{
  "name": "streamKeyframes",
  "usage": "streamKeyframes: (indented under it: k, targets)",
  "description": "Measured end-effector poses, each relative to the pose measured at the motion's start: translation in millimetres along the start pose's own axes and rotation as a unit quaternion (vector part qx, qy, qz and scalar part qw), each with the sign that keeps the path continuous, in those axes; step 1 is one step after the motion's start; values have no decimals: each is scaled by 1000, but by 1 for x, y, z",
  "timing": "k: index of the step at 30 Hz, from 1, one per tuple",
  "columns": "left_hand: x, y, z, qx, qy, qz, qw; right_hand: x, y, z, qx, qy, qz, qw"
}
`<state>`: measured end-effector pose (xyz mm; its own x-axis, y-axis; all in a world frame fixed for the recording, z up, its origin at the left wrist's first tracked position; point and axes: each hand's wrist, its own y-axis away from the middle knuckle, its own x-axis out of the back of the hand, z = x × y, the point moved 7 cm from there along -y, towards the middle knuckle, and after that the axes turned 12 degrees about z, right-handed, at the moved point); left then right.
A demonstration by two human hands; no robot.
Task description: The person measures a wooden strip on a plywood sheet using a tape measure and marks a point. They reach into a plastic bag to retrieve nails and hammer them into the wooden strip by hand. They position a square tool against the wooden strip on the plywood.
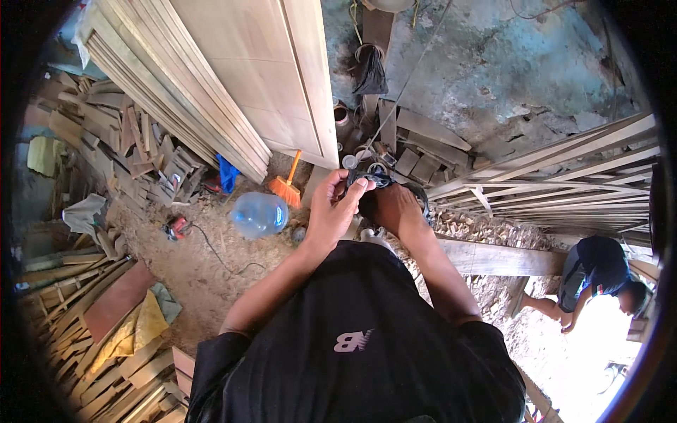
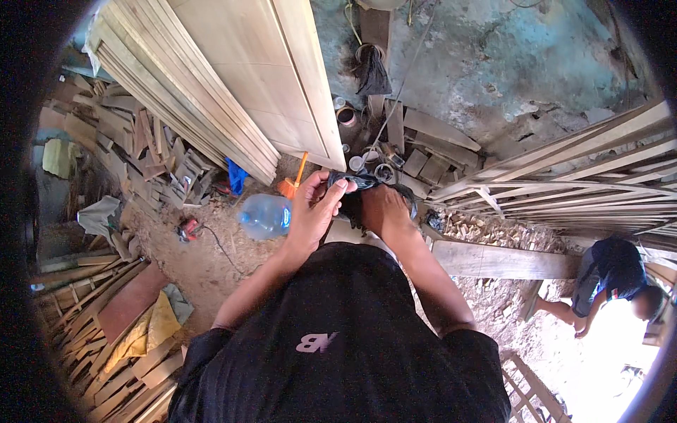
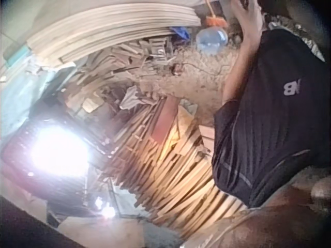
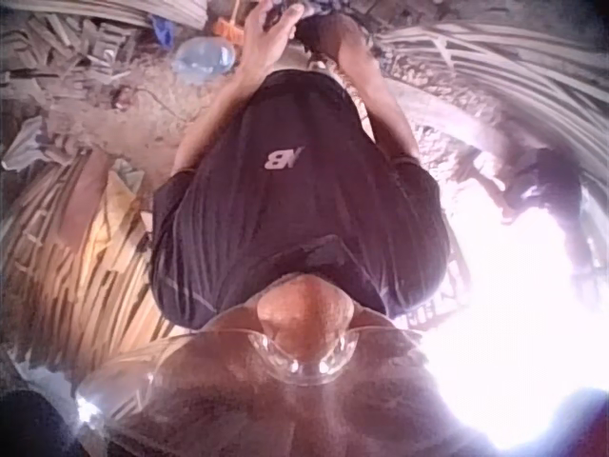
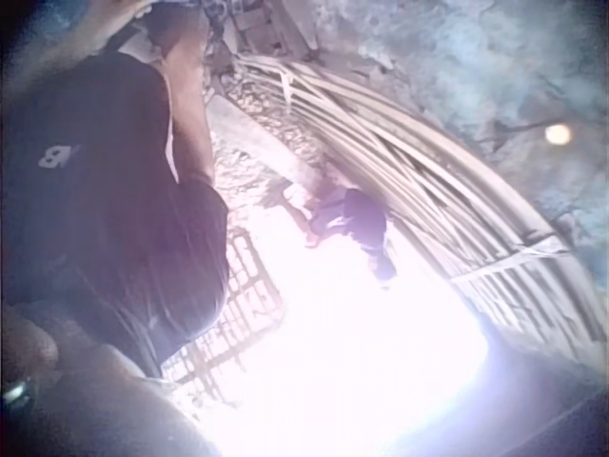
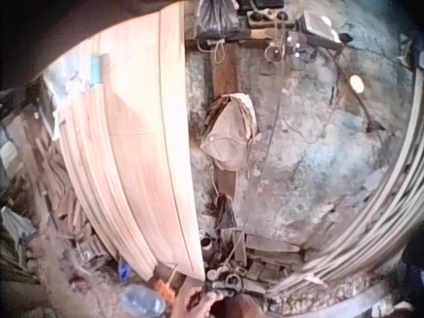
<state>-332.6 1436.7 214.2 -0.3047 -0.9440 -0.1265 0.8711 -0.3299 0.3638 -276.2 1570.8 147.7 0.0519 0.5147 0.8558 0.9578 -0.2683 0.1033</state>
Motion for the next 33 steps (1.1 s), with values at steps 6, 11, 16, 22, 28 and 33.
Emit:
streamKeyframes:
  k: [6, 11, 16, 22, 28, 33]
  targets:
    - [1, 3, 8, -2, 31, 20, 999, 4, 10, 4, 49, 27, -63, 996]
    - [5, 1, 12, -13, 8, 35, 999, 13, 4, -34, 103, 49, -76, 991]
    - [11, -2, 14, -26, 25, 54, 998, -5, -1, -41, 190, -56, -42, 979]
    - [12, -2, 6, -20, 27, 50, 998, -33, -9, -25, 151, -54, -8, 987]
    - [16, -5, -10, -12, 29, 29, 999, -24, -13, -42, 154, -30, 5, 988]
    - [16, -4, -12, 5, 25, 23, 999, -41, -7, -33, 218, -76, 23, 973]
